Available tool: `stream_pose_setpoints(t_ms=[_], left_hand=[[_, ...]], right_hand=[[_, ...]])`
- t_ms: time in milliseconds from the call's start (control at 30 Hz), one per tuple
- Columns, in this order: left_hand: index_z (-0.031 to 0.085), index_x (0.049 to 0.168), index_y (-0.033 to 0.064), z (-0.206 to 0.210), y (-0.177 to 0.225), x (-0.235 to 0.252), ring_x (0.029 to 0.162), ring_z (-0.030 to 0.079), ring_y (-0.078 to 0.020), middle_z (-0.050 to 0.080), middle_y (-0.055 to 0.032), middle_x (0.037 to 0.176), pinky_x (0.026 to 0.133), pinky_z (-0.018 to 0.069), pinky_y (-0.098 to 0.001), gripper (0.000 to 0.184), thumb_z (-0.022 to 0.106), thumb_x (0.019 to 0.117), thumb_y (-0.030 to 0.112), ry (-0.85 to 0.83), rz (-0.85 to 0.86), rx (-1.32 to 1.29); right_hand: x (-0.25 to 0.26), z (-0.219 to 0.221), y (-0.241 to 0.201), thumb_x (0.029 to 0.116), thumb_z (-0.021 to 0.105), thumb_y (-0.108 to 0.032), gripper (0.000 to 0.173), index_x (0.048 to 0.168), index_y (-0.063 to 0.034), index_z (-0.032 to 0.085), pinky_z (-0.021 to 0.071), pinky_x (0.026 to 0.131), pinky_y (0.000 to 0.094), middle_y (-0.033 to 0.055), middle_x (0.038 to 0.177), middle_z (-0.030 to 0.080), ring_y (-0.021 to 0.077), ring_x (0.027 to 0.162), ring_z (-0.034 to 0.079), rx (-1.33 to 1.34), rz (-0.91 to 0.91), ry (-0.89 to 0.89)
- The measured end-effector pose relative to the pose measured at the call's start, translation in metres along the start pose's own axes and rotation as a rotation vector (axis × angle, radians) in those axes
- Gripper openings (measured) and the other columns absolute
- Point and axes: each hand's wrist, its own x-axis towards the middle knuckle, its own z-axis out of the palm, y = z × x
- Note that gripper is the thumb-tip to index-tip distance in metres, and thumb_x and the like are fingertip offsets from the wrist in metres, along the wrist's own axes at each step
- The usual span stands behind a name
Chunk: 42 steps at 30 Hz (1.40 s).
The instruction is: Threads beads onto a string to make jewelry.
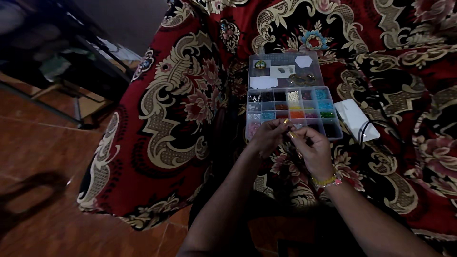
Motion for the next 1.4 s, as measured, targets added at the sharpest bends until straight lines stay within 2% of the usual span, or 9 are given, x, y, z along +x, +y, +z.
stream_pose_setpoints(t_ms=[500,1400], left_hand=[[0.063,0.096,0.0052,-0.0015,-0.0016,0.0017,0.082,0.067,-0.0098,0.068,-0.0011,0.089,0.083,0.0579,-0.0289,0.023,0.043,0.1075,0.007,-0.029,-0.024,-0.02],[0.064,0.095,0.0043,-0.0013,0.001,0.0004,0.081,0.067,-0.0088,0.069,-0.0011,0.088,0.082,0.0576,-0.0277,0.022,0.045,0.1062,0.005,-0.028,-0.007,0.025]], right_hand=[[0.0005,-0.0005,-0.0026,0.0933,0.062,-0.01,0.011,0.085,-0.009,0.069,0.0408,0.048,0.0135,-0.0107,0.063,0.057,-0.0036,0.051,0.048,0.008,0.051,0.017],[0.0011,-0.0006,-0.0041,0.0927,0.061,-0.009,0.012,0.083,-0.0103,0.068,0.0395,0.047,0.0125,-0.0121,0.061,0.054,-0.0043,0.05,0.047,0.026,0.049,-0.003]])
